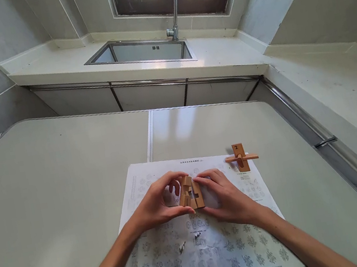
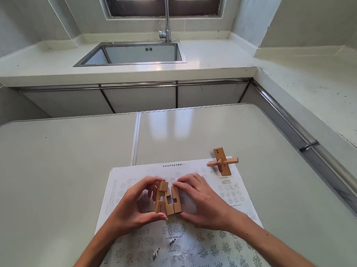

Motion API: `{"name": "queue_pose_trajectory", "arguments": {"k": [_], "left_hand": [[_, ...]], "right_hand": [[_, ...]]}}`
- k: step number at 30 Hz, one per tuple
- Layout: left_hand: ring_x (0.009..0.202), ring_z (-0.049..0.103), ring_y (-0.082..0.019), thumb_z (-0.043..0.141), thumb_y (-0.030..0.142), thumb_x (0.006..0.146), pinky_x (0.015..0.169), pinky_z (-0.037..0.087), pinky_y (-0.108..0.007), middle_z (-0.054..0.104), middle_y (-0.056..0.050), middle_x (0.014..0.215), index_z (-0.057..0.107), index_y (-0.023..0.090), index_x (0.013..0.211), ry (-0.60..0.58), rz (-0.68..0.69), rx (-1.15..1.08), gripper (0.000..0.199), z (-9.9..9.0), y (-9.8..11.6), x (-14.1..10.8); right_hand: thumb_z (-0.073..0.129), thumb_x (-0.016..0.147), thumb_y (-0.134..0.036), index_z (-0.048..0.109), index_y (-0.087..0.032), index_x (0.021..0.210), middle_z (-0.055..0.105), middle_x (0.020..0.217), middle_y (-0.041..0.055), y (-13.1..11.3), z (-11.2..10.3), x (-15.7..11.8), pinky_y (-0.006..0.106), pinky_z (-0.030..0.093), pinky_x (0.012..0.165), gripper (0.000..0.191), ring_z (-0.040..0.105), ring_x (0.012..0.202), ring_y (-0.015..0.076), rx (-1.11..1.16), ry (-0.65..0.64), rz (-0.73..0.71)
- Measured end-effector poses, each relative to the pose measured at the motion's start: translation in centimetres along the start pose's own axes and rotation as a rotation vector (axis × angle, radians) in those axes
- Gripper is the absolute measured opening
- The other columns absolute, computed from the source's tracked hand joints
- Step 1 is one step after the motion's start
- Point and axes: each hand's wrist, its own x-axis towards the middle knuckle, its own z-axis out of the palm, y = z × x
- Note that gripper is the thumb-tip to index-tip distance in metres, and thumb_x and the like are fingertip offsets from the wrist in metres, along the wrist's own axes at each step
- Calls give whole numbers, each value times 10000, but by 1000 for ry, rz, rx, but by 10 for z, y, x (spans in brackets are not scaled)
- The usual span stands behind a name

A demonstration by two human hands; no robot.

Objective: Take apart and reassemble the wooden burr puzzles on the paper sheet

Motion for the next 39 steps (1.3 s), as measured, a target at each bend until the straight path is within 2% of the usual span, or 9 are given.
{"name": "queue_pose_trajectory", "arguments": {"k": [5,11,17,21,26,29,33,36,39], "left_hand": [[943,620,-191,891,401,786,901,534,-361,676,-55,1117,531,283,1387,40,-39,-89,710,2,-6,-3],[890,615,-164,874,398,807,908,542,-350,682,-57,1100,522,261,1383,161,-93,-161,689,1,-4,0],[846,622,-161,866,404,810,875,552,-349,673,-31,988,518,243,1392,195,-97,-152,697,3,-3,0],[832,632,-157,855,400,822,848,540,-333,686,-33,1002,518,254,1420,172,-66,-83,701,5,-4,-1],[862,653,-170,840,393,834,858,530,-325,696,-19,953,513,258,1429,164,-50,-14,693,5,-3,-2],[849,648,-168,833,400,837,873,535,-332,679,-2,904,515,254,1431,173,-57,0,690,5,-2,-2],[824,635,-155,832,372,843,873,550,-345,684,-29,982,498,254,1448,168,-84,-70,701,5,-2,-4],[821,628,-146,852,357,825,870,562,-346,679,-48,1067,507,262,1441,147,-107,-148,712,7,-1,-5],[822,636,-142,868,318,805,855,568,-341,670,-40,1081,527,270,1428,83,-110,-232,712,9,2,-6]], "right_hand": [[757,823,-186,462,-261,1477,556,1387,140,2,-1,0,539,509,1085,721,523,1298,335,29,16,17],[745,835,-199,422,-263,1518,492,1455,161,-1,6,-2,559,491,1101,758,489,1351,352,-27,132,61],[807,842,-319,632,-278,1200,535,1392,136,-14,14,-5,583,471,1078,401,490,1330,372,-108,226,-77],[811,863,-296,653,-258,1195,549,1379,147,-21,22,-5,573,469,1074,370,482,1325,370,-190,228,-94],[769,903,-237,687,-250,1127,581,1326,147,-25,28,-5,564,481,1035,239,513,1286,362,-224,278,-79],[751,924,-263,691,-269,1144,637,1217,125,-24,27,-5,527,523,964,228,594,1153,323,-153,320,-62],[671,990,-313,681,-255,1140,698,920,64,-21,21,-5,389,572,750,161,658,816,224,67,354,17],[666,997,-399,688,-241,1137,715,800,29,-20,16,-6,317,556,601,212,647,637,179,278,316,109],[694,981,-433,716,-246,1133,735,745,5,-19,13,-7,299,563,584,241,689,598,174,470,215,118]]}}
